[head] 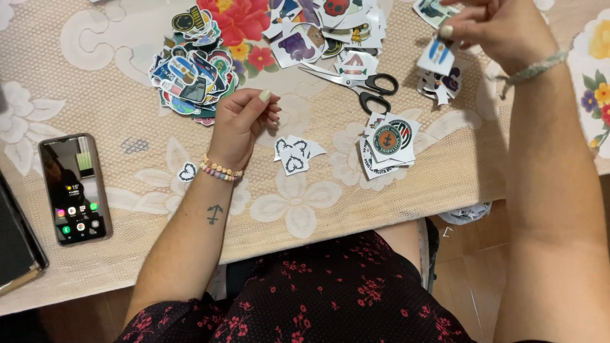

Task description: The person uses scissors to cut out a sticker from a sheet and places it on a pile. They then sort through a pile of loose stickers on the table, picking them up and moving them around.

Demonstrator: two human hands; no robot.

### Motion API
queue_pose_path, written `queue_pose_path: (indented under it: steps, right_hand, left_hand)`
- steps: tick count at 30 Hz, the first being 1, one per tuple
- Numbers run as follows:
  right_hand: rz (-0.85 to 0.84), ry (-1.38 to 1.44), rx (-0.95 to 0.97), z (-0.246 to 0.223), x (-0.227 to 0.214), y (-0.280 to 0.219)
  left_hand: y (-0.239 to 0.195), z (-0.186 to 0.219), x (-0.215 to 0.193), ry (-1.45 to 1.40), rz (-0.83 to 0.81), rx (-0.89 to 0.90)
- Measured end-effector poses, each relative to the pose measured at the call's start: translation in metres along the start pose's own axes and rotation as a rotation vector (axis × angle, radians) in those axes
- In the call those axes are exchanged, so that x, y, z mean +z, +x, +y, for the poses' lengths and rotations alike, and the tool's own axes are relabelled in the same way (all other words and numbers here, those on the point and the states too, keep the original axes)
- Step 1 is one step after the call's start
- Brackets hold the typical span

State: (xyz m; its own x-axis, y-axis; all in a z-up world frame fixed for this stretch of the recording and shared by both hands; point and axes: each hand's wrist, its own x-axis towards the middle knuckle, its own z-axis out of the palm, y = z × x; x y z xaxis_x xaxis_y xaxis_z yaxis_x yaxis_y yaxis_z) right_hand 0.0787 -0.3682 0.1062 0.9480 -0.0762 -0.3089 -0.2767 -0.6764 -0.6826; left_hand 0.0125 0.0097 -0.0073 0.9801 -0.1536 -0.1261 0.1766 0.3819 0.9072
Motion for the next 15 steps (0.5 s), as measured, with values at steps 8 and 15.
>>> queue_pose_path:
  steps: [8, 15]
  right_hand:
    - [0.253, -0.491, -0.642, 0.104, 0.005, 0.023]
    - [0.366, -0.298, -0.339, 0.076, -0.009, 0.073]
  left_hand:
    - [0.001, -0.001, -0.001, -0.018, 0.0, 0.008]
    - [0.002, 0.0, -0.001, -0.009, -0.007, 0.001]
